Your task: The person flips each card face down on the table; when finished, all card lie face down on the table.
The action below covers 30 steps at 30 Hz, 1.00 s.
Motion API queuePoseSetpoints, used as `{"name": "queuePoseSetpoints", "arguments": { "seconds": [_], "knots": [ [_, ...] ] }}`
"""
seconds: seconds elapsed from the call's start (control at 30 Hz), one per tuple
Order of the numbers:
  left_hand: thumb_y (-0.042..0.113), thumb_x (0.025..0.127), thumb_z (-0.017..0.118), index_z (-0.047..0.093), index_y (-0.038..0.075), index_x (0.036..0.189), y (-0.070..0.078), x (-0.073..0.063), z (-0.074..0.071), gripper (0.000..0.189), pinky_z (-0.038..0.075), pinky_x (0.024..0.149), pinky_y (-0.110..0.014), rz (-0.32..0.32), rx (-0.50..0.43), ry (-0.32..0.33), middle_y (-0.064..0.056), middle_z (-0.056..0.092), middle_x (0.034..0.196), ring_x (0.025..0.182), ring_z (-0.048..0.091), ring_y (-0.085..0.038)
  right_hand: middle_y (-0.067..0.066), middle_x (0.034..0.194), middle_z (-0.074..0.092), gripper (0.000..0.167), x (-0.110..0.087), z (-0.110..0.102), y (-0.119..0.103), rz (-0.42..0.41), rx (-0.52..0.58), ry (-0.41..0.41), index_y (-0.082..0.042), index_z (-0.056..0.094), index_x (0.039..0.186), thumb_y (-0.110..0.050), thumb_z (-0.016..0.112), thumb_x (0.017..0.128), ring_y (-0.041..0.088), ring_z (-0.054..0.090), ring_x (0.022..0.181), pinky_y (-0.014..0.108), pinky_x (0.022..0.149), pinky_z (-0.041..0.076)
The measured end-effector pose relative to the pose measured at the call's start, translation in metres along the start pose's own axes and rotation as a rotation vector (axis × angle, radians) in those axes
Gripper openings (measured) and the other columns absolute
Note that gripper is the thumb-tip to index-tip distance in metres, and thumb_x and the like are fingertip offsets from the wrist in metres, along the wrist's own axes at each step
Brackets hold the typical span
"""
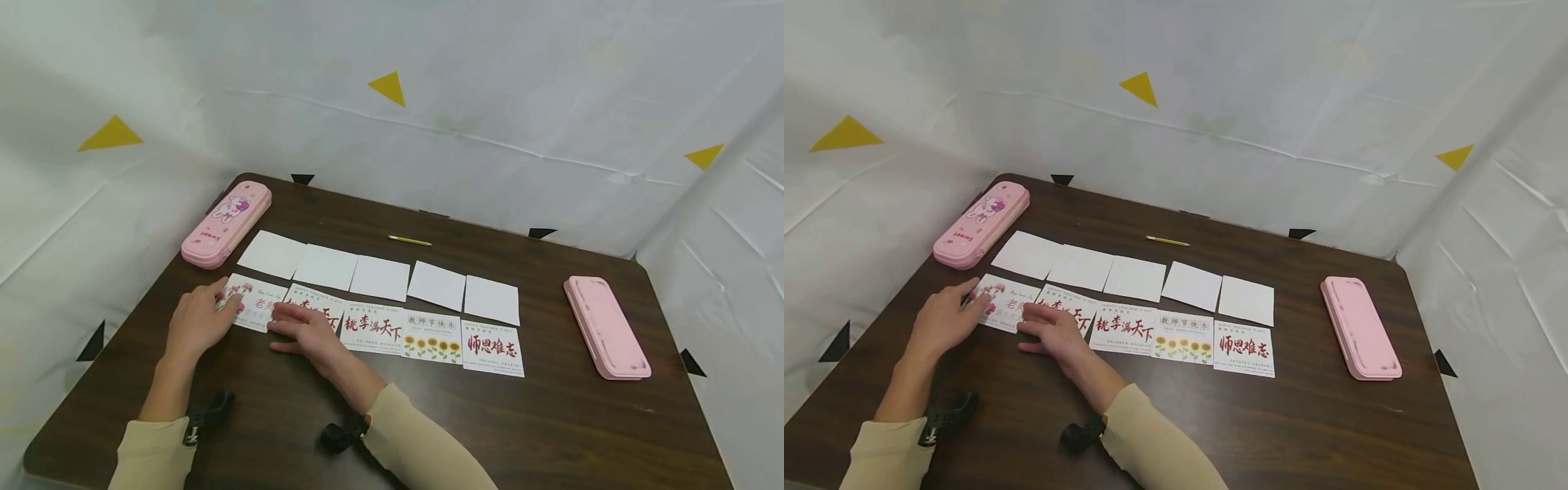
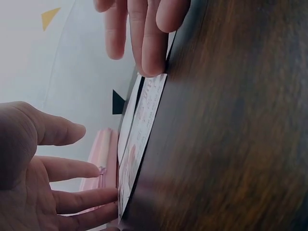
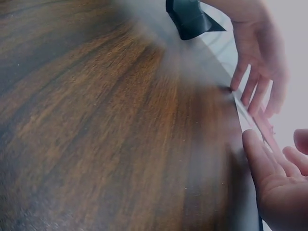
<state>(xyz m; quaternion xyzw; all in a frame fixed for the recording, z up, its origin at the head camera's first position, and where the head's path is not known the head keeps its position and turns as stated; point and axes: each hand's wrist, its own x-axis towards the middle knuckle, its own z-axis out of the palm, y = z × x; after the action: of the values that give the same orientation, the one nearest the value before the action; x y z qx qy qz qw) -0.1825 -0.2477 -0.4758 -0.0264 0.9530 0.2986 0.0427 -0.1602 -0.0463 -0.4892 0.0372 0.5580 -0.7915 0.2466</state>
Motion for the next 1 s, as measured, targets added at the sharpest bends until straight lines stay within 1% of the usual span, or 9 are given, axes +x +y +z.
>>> {"name": "queuePoseSetpoints", "arguments": {
  "seconds": [0.2,0.33,0.47,0.57,0.73,0.87,1.0],
  "knots": [
    [0.036,0.1,0.049,0.039,-0.009,0.144,-0.0006,-0.0003,0.0,0.063,0.033,0.097,-0.07,0.001,0.0,-0.002,-0.038,0.042,0.139,0.125,0.038,-0.057,0.016,0.133,0.06,0.041,-0.0002,-0.0031,-0.0024,-0.021,0.006,-0.002,0.002,0.057,0.134,0.0,0.062,0.094,0.03,0.061,0.116,0.038,0.079,0.057],
    [0.037,0.101,0.048,0.037,-0.009,0.145,0.0002,-0.0009,-0.0007,0.064,0.031,0.098,-0.07,-0.015,0.001,-0.012,-0.038,0.04,0.14,0.127,0.035,-0.057,0.016,0.133,0.059,0.041,-0.0004,-0.0034,-0.0034,-0.019,0.013,0.005,0.002,0.057,0.135,0.0,0.062,0.094,0.029,0.061,0.116,0.038,0.08,0.057],
    [0.038,0.101,0.047,0.036,-0.009,0.146,0.0011,-0.0026,-0.0014,0.066,0.029,0.099,-0.07,-0.03,0.0,-0.023,-0.038,0.038,0.141,0.128,0.034,-0.056,0.017,0.132,0.06,0.041,-0.0009,-0.0035,-0.0029,-0.019,0.022,0.03,0.004,0.057,0.134,0.003,0.061,0.093,0.032,0.061,0.115,0.038,0.079,0.057],
    [0.037,0.1,0.048,0.038,-0.009,0.145,0.0015,-0.0037,-0.0016,0.065,0.032,0.097,-0.071,-0.02,0.001,-0.02,-0.037,0.041,0.14,0.126,0.036,-0.056,0.017,0.131,0.06,0.041,-0.0016,-0.0038,-0.0029,-0.014,0.019,0.03,0.004,0.057,0.134,0.003,0.06,0.094,0.034,0.061,0.116,0.039,0.08,0.057],
    [0.035,0.1,0.048,0.039,-0.01,0.144,0.0012,-0.0039,-0.0022,0.063,0.034,0.094,-0.071,-0.003,0.003,-0.012,-0.037,0.044,0.138,0.125,0.039,-0.056,0.019,0.13,0.059,0.041,-0.0022,-0.0036,-0.0037,-0.007,0.007,0.007,0.003,0.057,0.135,0.001,0.06,0.094,0.033,0.062,0.115,0.041,0.084,0.055],
    [0.036,0.101,0.047,0.039,-0.009,0.144,-0.0004,-0.0022,-0.003,0.063,0.032,0.095,-0.072,-0.008,-0.027,-0.017,-0.037,0.042,0.139,0.125,0.038,-0.057,0.019,0.13,0.059,0.04,-0.0023,-0.0031,-0.0049,-0.011,0.013,0.003,0.002,0.057,0.135,0.001,0.06,0.094,0.034,0.062,0.115,0.041,0.083,0.056],
    [0.04,0.102,0.045,0.038,-0.006,0.146,-0.0037,-0.0015,-0.0036,0.065,0.029,0.098,-0.071,-0.03,-0.094,-0.016,-0.036,0.04,0.142,0.128,0.036,-0.056,0.018,0.129,0.061,0.04,-0.0024,-0.0027,-0.0049,-0.028,0.012,0.013,0.002,0.058,0.134,0.002,0.06,0.094,0.034,0.061,0.115,0.04,0.082,0.056]
  ]
}}
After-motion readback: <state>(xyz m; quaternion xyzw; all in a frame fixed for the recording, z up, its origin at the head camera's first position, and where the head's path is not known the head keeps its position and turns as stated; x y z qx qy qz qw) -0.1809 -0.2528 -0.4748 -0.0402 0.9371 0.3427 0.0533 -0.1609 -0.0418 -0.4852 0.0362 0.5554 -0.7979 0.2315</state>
